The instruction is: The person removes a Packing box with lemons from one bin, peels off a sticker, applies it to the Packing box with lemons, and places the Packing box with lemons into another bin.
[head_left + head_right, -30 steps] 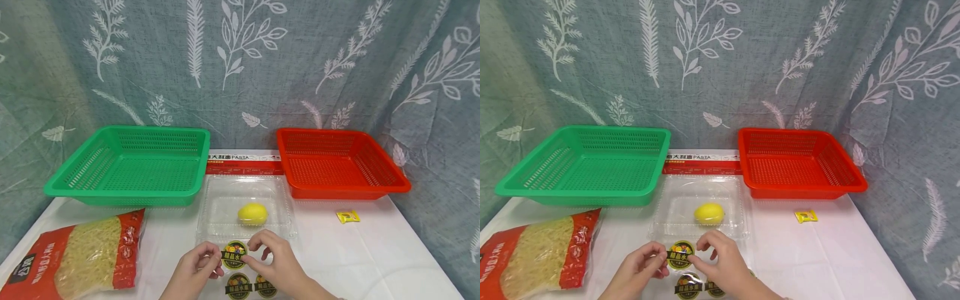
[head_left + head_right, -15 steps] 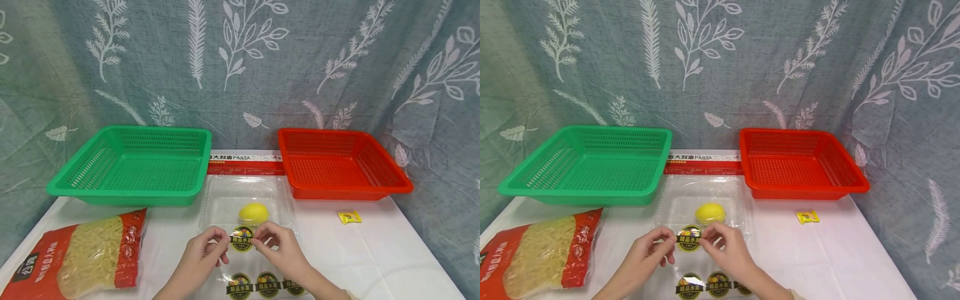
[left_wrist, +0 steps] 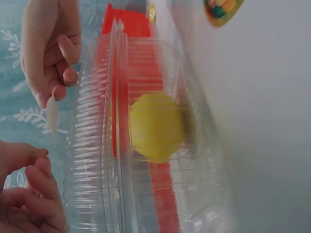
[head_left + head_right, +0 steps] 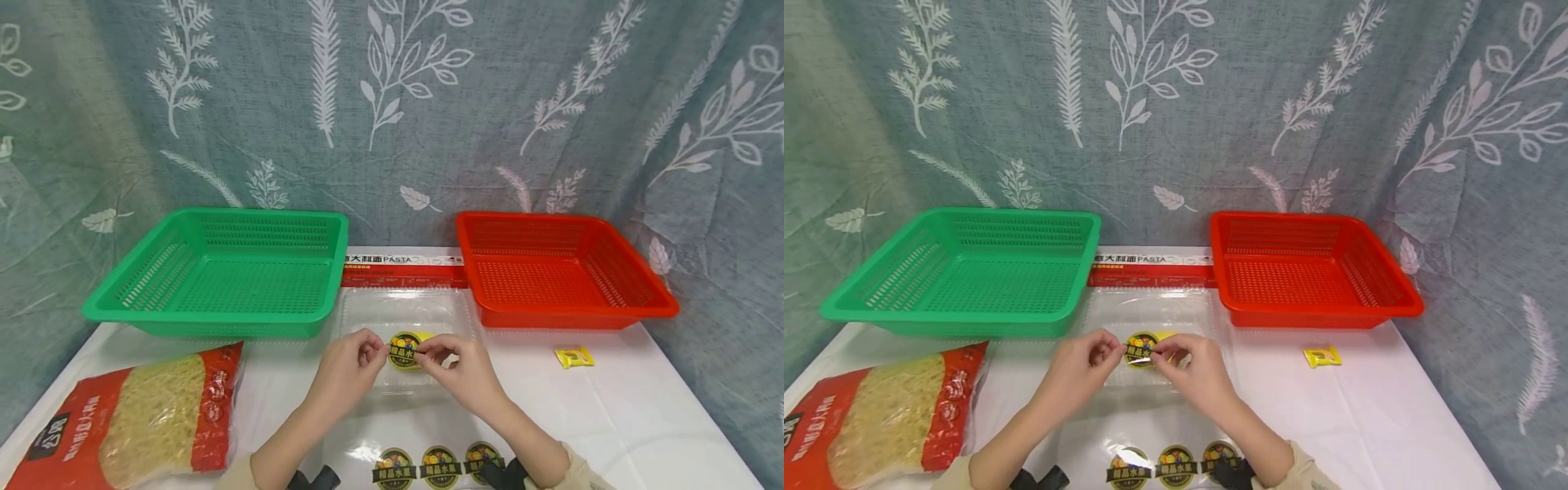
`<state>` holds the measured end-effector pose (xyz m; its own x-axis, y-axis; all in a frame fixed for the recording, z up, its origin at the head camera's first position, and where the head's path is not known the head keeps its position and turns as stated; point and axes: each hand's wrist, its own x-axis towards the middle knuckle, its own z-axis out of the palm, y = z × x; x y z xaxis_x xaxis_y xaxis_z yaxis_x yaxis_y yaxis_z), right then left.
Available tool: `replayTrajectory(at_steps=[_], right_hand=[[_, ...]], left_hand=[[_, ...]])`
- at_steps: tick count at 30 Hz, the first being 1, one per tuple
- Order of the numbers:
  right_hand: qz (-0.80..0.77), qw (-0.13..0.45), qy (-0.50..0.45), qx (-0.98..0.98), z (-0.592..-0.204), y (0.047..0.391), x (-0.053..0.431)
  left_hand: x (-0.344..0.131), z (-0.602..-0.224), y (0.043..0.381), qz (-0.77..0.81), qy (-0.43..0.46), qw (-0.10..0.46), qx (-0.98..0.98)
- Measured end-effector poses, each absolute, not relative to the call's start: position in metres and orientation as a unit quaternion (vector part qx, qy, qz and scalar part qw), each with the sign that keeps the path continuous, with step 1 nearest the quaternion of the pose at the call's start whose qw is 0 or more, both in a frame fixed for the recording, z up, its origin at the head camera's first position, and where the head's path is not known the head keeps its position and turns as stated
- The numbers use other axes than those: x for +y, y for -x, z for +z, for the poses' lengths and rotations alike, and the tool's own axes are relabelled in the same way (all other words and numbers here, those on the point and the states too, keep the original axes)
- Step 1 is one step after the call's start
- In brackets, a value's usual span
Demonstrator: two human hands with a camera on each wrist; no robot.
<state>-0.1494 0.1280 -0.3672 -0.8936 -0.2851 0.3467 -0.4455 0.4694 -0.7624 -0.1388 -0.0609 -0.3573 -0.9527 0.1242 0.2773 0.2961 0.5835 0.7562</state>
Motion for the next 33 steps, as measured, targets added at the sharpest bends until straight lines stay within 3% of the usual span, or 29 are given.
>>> replayTrajectory(at_steps=[10,18,33], right_hand=[[0.420,0.095,-0.193,-0.882,-0.363,0.177,0.125],[0.396,0.076,-0.195,-0.894,-0.361,0.192,0.125],[0.380,0.070,-0.161,-0.908,-0.369,0.199,0.121]], left_hand=[[-0.055,-0.352,0.163,-0.339,0.118,0.122,-0.925],[-0.048,-0.348,0.173,-0.235,0.080,0.086,-0.965],[-0.043,-0.353,0.187,-0.212,0.065,0.045,-0.974]])
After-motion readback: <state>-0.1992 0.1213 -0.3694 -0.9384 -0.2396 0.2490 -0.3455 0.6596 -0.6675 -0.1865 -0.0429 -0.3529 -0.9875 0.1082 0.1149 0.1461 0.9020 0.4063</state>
